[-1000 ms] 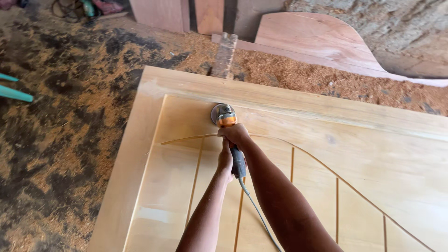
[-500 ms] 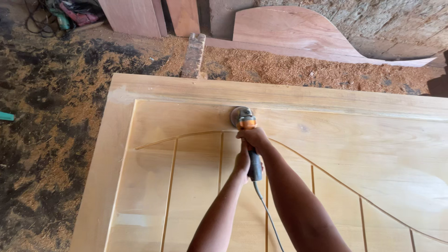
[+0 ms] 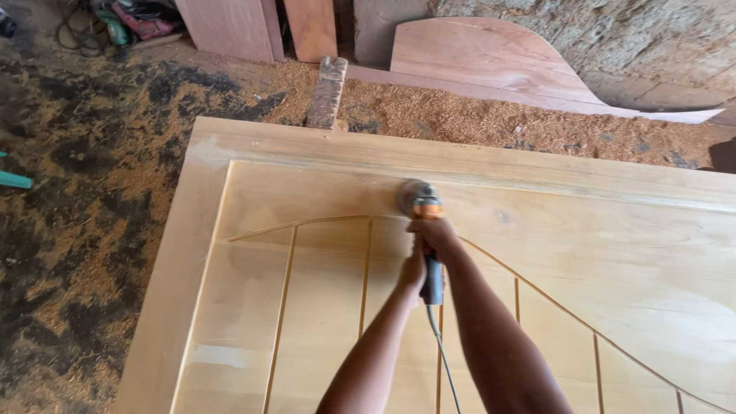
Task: The person uses an orbital sander to smooth the surface of a large wooden panel with carved grooves. They move the sander systematically across the flat areas and along the edges, generating sawdust. The person repositions the panel to access different sides and continues sanding until the clip ends.
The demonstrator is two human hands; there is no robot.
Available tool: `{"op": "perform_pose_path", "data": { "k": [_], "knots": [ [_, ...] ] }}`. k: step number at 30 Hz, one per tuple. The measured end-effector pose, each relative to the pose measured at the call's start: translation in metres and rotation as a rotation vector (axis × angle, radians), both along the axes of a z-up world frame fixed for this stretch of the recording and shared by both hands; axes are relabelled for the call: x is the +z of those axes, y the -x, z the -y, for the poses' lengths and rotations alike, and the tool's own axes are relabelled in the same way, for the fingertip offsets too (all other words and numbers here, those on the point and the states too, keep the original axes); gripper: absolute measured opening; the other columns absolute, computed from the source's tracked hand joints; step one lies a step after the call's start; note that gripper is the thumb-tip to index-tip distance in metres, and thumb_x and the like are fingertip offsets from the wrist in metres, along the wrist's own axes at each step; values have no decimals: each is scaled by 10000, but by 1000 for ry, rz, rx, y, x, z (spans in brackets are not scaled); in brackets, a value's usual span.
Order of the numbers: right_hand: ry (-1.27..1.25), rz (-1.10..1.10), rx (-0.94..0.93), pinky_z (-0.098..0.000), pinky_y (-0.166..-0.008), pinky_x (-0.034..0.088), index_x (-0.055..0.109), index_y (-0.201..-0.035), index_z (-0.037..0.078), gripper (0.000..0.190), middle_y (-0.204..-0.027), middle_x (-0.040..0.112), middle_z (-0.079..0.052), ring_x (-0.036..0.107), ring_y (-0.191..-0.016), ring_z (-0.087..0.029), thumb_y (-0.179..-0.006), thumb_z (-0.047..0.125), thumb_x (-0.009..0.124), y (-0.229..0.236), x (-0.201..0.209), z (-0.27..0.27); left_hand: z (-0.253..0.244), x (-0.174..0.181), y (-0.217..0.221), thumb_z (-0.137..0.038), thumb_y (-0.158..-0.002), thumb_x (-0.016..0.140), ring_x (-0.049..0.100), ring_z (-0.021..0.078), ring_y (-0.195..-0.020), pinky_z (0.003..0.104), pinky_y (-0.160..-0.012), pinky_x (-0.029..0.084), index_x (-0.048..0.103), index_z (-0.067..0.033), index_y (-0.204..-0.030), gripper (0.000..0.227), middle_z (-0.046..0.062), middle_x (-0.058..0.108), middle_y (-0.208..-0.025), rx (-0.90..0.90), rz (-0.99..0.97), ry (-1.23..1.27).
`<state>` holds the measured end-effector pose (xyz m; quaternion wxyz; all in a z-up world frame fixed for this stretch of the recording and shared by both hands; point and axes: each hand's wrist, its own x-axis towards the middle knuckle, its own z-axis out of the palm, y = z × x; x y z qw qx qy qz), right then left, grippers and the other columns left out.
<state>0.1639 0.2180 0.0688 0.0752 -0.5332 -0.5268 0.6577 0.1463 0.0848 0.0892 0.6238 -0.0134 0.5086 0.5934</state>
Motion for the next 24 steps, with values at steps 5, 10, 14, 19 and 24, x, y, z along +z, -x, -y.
{"op": "perform_pose_path", "data": {
  "k": [5, 10, 14, 19, 24],
  "knots": [
    [-231, 65, 253, -340, -608, 541, 723, -872, 70, 288, -731, 675, -27, 634, -663, -152, -650, 197, 854, 121, 6, 77, 69, -5, 84, -825, -915, 380, 629, 213, -523, 379, -473, 545, 565, -101, -985, 751, 82, 615, -677, 265, -12, 37],
    [-211, 213, 325, -341, -649, 568, 745, -861, 26, 375, -769, 720, -76, 679, -680, -169, -635, 296, 873, 158, 47, 110, 92, 0, 119, -827, -915, 380, 628, 212, -524, 380, -473, 543, 565, -106, -988, 748, 80, 615, -679, 320, -28, 57],
    [-193, 182, 286, -320, -597, 564, 753, -868, 51, 313, -742, 716, -47, 671, -644, -158, -645, 234, 875, 121, 48, 85, 72, -7, 88, -829, -915, 379, 628, 212, -525, 381, -473, 542, 565, -111, -990, 746, 77, 615, -681, 225, 9, 31],
    [-79, 138, 144, -331, -468, 468, 705, -813, 50, 226, -656, 630, -57, 563, -521, -170, -704, 166, 865, 64, 39, 59, 46, -8, 48, -831, -915, 379, 627, 211, -525, 382, -472, 541, 565, -116, -992, 743, 74, 615, -683, 71, 23, 23],
    [52, -23, -97, -322, -408, 447, 646, -757, 62, 169, -592, 586, -66, 542, -430, -178, -752, 103, 810, 22, 39, 42, 21, -7, 30, -833, -914, 379, 627, 210, -526, 384, -472, 540, 566, -121, -995, 740, 71, 615, -684, -99, -2, -10]
  ]
}}
